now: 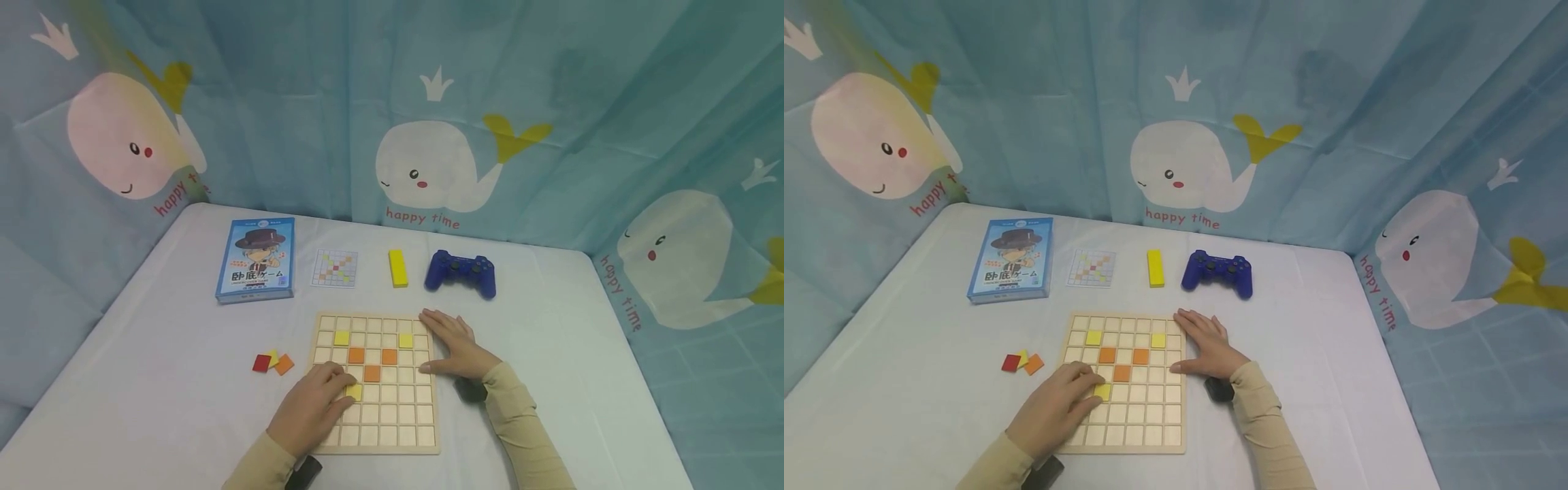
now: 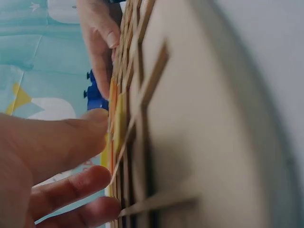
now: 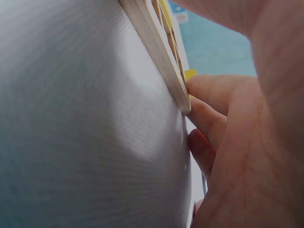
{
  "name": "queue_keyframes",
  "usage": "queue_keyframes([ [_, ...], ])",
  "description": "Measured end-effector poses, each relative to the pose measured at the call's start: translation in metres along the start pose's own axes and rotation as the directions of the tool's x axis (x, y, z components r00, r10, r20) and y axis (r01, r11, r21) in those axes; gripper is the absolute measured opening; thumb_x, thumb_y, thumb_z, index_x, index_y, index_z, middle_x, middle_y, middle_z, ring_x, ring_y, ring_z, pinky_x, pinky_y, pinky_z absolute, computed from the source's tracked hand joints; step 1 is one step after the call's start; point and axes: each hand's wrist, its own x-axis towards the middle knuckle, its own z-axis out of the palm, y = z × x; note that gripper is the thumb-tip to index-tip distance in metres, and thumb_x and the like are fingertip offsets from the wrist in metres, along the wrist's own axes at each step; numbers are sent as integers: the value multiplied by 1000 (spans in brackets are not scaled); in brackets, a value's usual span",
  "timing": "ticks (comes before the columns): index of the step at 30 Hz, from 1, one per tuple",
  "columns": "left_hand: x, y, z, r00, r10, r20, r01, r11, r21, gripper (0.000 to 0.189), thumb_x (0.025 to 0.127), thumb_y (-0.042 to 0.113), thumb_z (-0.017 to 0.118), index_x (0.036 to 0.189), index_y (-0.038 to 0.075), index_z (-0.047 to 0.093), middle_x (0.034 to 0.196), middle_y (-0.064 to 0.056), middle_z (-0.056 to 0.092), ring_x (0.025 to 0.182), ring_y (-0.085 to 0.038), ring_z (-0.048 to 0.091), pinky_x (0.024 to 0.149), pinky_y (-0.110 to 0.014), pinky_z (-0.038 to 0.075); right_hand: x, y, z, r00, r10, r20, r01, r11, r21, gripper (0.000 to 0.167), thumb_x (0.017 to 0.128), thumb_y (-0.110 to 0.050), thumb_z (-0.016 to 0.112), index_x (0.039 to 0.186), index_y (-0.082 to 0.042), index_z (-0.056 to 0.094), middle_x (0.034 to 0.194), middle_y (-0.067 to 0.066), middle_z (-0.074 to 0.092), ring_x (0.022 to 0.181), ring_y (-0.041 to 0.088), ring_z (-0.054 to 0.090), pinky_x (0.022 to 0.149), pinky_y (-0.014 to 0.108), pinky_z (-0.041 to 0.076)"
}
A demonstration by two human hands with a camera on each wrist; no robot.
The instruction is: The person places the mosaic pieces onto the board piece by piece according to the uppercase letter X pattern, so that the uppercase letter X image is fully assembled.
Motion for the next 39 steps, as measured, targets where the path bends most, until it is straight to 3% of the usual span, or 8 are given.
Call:
queue_keyframes([
  [9,0,-24,-28,983,-47,-177,48,999,1,17,82,12,74,99,13,71,94,4,60,88,-11,55,73,-32,54,-1,0,0,1000,4,9,-4,1000,11,98,77,-52,74,153,-19,21,160,-1,15,147,24,10,116,51,-4],
  [12,-2,-39,-38,971,-75,-229,87,995,45,18,81,11,74,99,12,70,94,0,60,87,-14,57,73,-37,53,-1,0,-1,1000,7,15,-7,1000,12,99,77,-52,74,153,-20,21,160,-1,14,147,24,9,116,51,-4],
  [16,-9,-60,-50,948,-176,-266,196,979,48,18,84,11,72,101,10,69,96,-4,62,85,-20,57,73,-43,50,-1,0,-1,1000,3,12,-4,1000,17,99,77,-51,74,153,-20,21,160,-1,15,147,24,9,116,51,-4],
  [21,-20,-82,-58,897,-384,-219,400,916,34,26,89,21,67,112,9,65,100,-9,60,92,-28,56,78,-49,49,-1,-1,-1,1000,5,6,-5,1000,19,99,76,-51,75,153,-20,22,160,-1,16,147,24,10,116,51,-4],
  [24,-24,-92,-59,856,-485,-176,500,865,47,35,91,31,65,119,9,63,95,-9,57,84,-24,51,69,-41,47,-1,-1,0,1000,4,3,-4,1000,17,99,76,-51,75,153,-19,22,160,-1,17,147,24,10,116,51,-4],
  [27,-27,-99,-59,832,-542,-118,550,833,54,45,90,41,64,122,9,61,89,-7,53,78,-21,46,61,-34,40,0,-1,1,1000,4,5,-4,1000,9,98,76,-51,75,153,-19,23,160,-1,17,147,24,11,116,51,-3],
  [34,-32,-109,-56,830,-557,29,555,829,72,70,82,63,62,129,12,56,88,-5,53,82,-22,47,66,-36,42,0,-3,-1,1000,1,8,-1,1000,12,98,77,-50,75,153,-19,22,160,0,17,147,24,11,116,51,-3],
  [39,-31,-112,-54,843,-535,52,528,843,102,69,76,60,70,126,13,59,89,-5,55,82,-23,48,70,-41,46,-2,-6,-3,1000,4,1,-4,1000,24,98,77,-48,76,153,-18,23,159,1,18,147,25,11,116,52,-3],
])
